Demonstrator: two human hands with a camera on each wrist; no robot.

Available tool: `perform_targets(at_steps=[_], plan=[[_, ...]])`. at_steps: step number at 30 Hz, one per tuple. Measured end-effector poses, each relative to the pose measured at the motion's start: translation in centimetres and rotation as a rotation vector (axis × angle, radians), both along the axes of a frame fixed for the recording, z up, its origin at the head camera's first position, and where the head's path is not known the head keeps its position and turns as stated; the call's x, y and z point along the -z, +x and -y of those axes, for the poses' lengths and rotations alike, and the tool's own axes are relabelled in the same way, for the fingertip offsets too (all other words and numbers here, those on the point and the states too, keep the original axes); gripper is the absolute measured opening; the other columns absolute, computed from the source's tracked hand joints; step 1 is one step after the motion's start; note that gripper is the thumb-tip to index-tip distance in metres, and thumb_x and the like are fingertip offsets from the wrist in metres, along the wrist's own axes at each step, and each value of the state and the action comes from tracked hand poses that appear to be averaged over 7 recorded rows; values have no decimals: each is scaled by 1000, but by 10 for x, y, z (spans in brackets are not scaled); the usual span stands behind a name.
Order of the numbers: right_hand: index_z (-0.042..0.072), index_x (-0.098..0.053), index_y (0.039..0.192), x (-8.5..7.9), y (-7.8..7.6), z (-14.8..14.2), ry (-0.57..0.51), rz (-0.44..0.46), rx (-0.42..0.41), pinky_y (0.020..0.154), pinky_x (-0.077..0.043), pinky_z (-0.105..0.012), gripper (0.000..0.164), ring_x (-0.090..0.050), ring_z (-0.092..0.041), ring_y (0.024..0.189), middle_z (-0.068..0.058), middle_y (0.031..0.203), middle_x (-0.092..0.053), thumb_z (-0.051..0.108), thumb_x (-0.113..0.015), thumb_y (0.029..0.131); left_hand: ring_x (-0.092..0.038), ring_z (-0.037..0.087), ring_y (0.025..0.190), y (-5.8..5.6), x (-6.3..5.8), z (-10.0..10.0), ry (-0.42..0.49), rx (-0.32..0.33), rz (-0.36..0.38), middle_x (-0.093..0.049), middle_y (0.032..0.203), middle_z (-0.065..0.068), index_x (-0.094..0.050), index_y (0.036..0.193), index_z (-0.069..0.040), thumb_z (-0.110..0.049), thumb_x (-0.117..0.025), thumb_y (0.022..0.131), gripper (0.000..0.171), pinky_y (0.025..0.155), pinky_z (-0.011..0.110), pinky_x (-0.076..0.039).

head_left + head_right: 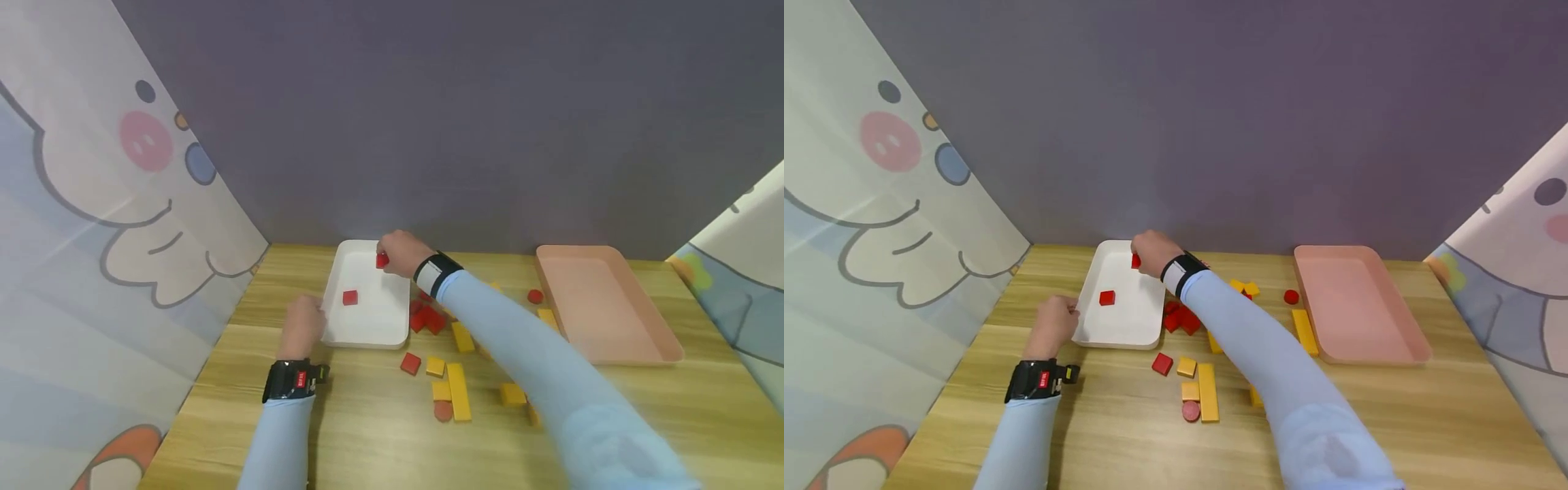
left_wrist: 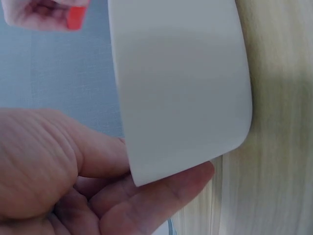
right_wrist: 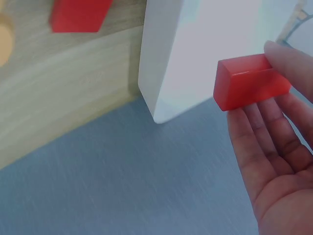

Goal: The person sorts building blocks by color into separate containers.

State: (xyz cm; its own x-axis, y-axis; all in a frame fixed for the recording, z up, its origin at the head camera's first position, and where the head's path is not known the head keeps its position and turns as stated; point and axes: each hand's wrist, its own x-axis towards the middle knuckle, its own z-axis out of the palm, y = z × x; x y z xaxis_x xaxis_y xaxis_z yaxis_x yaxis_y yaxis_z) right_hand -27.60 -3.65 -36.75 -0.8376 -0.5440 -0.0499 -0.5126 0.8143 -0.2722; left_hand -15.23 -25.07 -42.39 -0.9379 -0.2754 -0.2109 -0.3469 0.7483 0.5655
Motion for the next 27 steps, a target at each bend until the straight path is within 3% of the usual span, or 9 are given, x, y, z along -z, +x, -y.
perform_targets(at_steps=[8,27], plan=[[12,-75,125,21,-11,13,20,57,44,96,-59,-31,38,-64,-23,98,-7,112,-74,16,-84,88,-66,31,96,1,2,-6,-16,1,7,-67,131,25,-61,142,3,-2,-59,101,42,69,30,-51],[12,-75,123,29,-16,29,21,35,20,96,-58,-30,34,-63,-22,97,-6,110,-74,17,-83,90,-67,33,103,-2,0,-5,-17,-23,0,-65,138,25,-59,144,1,-3,-59,102,42,75,33,-54]])
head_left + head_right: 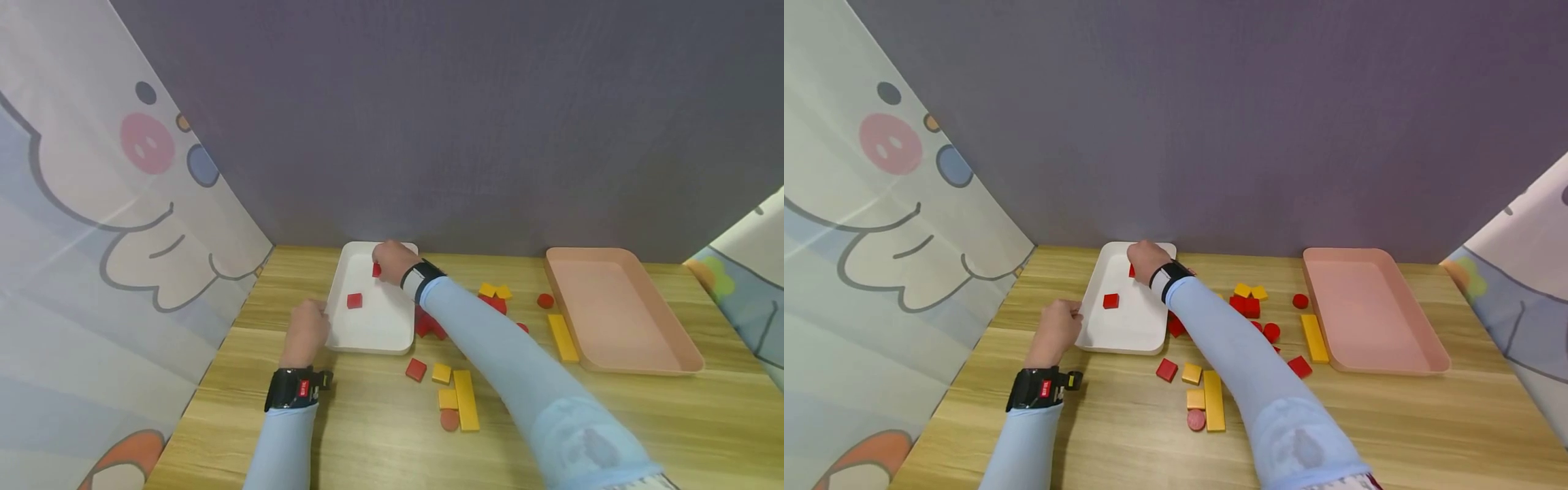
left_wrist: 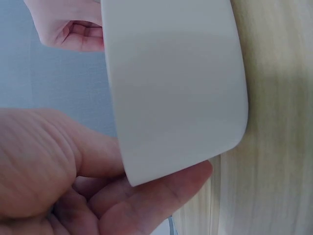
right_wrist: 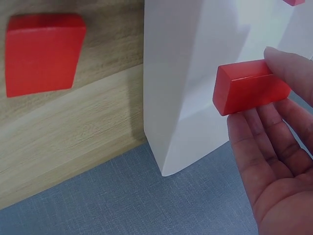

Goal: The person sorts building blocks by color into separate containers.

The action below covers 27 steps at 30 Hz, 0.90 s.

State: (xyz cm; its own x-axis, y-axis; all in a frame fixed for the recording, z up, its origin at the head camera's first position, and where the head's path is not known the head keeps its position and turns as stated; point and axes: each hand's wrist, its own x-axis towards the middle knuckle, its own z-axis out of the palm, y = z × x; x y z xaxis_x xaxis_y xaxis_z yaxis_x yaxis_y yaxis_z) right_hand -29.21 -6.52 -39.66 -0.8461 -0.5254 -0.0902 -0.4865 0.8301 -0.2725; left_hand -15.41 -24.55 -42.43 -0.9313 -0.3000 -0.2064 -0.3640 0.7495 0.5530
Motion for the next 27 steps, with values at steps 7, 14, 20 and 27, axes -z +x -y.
perform_targets(at_steps=[7,14,20,27], plan=[[11,-74,128,3,2,0,-3,0,3,99,-58,-31,37,-65,-22,100,-6,117,-75,17,-81,92,-67,33,105,2,1,2,-14,12,-16,-64,140,26,-60,143,2,-3,-58,102,42,76,35,-55],[14,-70,135,2,-4,-7,1,10,52,103,-57,-33,43,-65,-22,107,-5,128,-72,20,-78,93,-68,35,108,-2,-1,2,-12,16,-34,-63,141,27,-60,143,3,-3,-58,102,41,79,38,-56],[8,-70,135,-2,-11,-30,-50,20,38,105,-56,-39,42,-66,-26,115,-9,131,-72,19,-76,95,-67,36,111,-1,-3,1,-16,29,-39,-62,142,28,-60,142,4,-1,-57,102,41,81,39,-56],[1,-71,131,-27,-12,-107,-105,-2,67,104,-55,-45,40,-67,-31,115,-16,130,-72,15,-73,93,-65,37,111,-5,-4,-2,2,50,-45,-63,141,27,-59,143,4,-3,-56,102,41,85,40,-54]])
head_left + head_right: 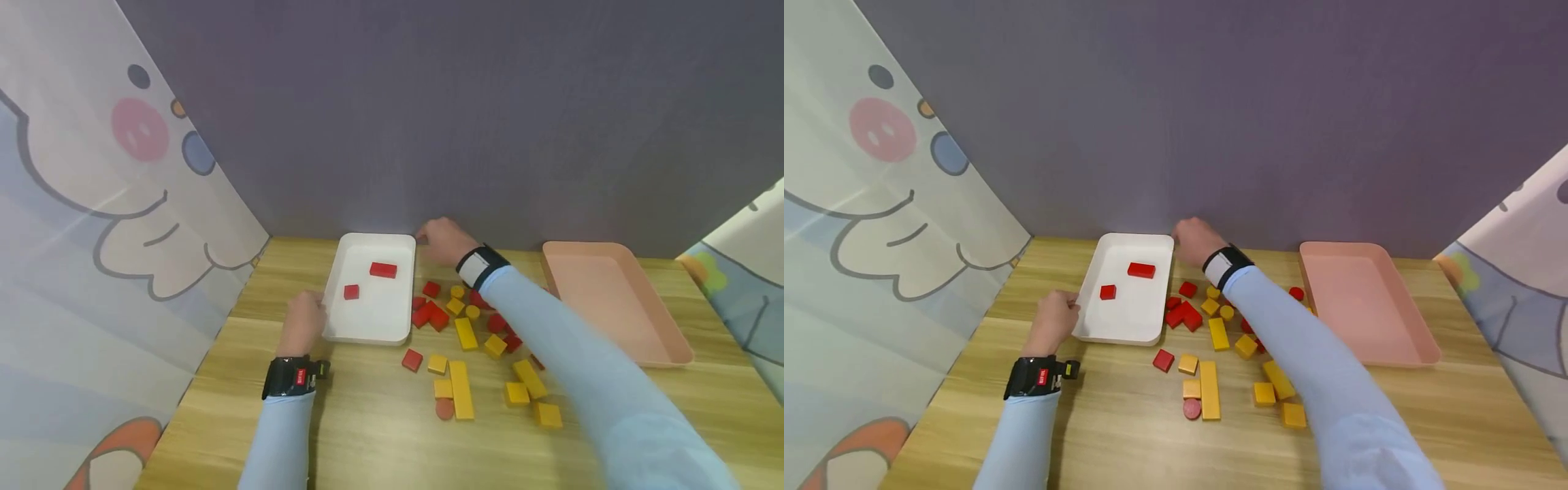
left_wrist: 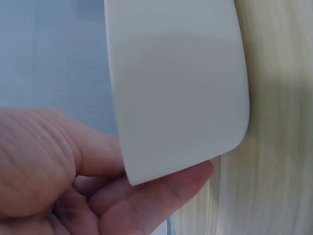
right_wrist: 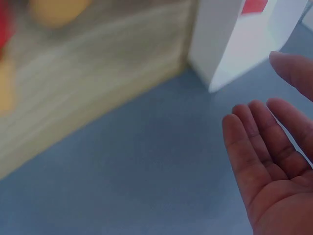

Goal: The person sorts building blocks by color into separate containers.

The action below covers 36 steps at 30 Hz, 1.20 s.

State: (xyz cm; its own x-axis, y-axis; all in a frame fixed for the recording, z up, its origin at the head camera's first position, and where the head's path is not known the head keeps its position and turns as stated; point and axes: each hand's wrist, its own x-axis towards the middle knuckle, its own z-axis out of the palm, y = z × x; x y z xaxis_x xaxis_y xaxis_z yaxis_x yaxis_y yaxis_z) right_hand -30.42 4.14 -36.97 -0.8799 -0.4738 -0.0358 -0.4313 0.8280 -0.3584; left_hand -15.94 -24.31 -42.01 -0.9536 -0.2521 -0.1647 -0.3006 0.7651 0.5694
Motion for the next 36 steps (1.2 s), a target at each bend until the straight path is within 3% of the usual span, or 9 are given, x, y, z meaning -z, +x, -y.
perform_targets(at_steps=[7,12,20,24,27,31,36], plan=[[-4,-68,132,-26,6,-78,32,-6,85,108,-51,-53,46,-64,-38,125,-22,135,-69,15,-77,91,-63,37,109,-5,-4,2,8,1,21,-62,141,27,-57,145,4,-3,-54,103,43,81,37,-53],[-6,-67,132,-28,12,-118,86,22,136,107,-51,-57,47,-64,-43,123,-27,135,-68,14,-77,91,-63,36,106,-5,-2,7,2,-7,38,-62,140,27,-57,146,3,-4,-54,103,43,77,34,-51],[-5,-67,133,4,33,-151,156,141,182,100,-55,-56,47,-66,-41,110,-28,132,-68,12,-79,90,-62,36,107,-4,3,10,19,-7,39,-62,141,27,-58,144,3,-5,-55,103,42,78,35,-51],[-5,-65,135,22,41,-158,161,207,194,85,-59,-43,47,-63,-35,99,-26,131,-68,5,-72,90,-63,36,108,-3,4,11,18,-7,37,-61,142,28,-58,145,3,-5,-55,103,43,76,34,-51],[-6,-69,129,32,44,-160,173,181,169,77,-56,-38,44,-61,-32,93,-23,122,-71,0,-67,85,-63,36,108,-2,4,11,15,-15,35,-60,143,28,-58,145,3,-5,-55,103,42,74,33,-51],[-6,-75,116,41,46,-161,219,105,105,77,-58,-40,34,-62,-27,80,-16,101,-74,0,-68,83,-63,36,109,-1,4,13,18,-25,36,-60,144,27,-58,145,2,-4,-54,103,42,74,33,-51],[-3,-74,95,49,47,-161,259,51,89,66,-51,-34,15,-56,-24,68,-9,76,-66,2,-70,82,-63,36,112,2,5,16,14,-26,33,-58,147,28,-58,145,2,-4,-54,103,42,77,35,-53]])
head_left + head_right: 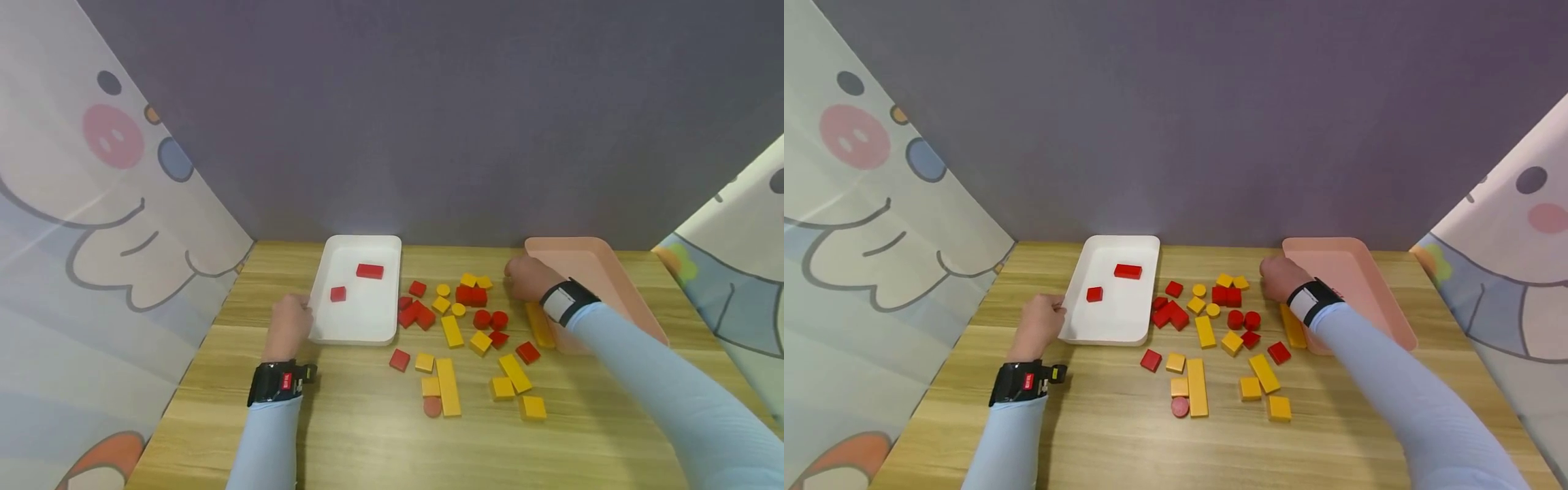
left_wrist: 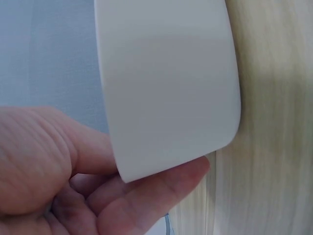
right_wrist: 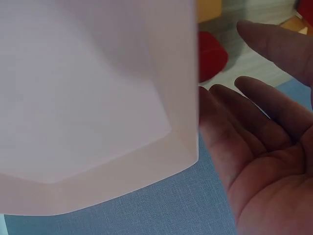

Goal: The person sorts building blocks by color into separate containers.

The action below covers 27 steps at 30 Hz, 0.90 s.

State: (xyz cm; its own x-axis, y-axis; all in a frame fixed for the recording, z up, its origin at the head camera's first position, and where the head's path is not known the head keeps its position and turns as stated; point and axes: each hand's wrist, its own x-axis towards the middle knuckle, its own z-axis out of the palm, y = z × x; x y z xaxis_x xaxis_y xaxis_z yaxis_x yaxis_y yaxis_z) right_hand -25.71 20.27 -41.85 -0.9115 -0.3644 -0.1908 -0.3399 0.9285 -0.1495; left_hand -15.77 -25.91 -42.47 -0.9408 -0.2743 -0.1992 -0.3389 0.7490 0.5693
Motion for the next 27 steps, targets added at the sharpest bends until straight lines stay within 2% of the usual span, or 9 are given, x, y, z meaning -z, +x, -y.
perform_targets(at_steps=[3,5,13,22,27], plan=[[0,-69,86,0,0,1,27,-17,4,63,-46,-32,4,-54,-25,66,-8,71,-59,2,-70,82,-64,37,114,1,0,1,-11,3,-15,-58,147,28,-59,144,3,-4,-55,103,41,79,37,-54],[0,-67,84,-1,0,3,49,-23,10,62,-45,-33,5,-53,-26,66,-9,70,-58,3,-70,83,-64,37,113,2,0,2,-15,5,-27,-58,147,28,-59,143,3,-3,-55,103,41,78,37,-54],[-3,-69,93,0,0,5,69,10,46,63,-47,-31,9,-55,-26,67,-10,74,-60,2,-73,86,-64,36,107,1,0,1,-13,7,-23,-61,143,27,-59,143,2,-5,-56,103,42,74,33,-51],[-4,-71,93,10,0,2,66,-43,35,63,-48,-32,10,-54,-25,64,-9,71,-61,0,-75,86,-65,35,107,0,3,0,-24,5,-21,-62,143,27,-60,143,2,-4,-56,102,41,74,33,-52],[-3,-70,91,10,-1,3,78,-33,45,63,-47,-31,10,-54,-26,65,-9,69,-60,1,-77,85,-65,35,109,1,2,-1,-17,-4,-4,-60,145,26,-59,144,1,-5,-56,103,42,74,33,-52]])
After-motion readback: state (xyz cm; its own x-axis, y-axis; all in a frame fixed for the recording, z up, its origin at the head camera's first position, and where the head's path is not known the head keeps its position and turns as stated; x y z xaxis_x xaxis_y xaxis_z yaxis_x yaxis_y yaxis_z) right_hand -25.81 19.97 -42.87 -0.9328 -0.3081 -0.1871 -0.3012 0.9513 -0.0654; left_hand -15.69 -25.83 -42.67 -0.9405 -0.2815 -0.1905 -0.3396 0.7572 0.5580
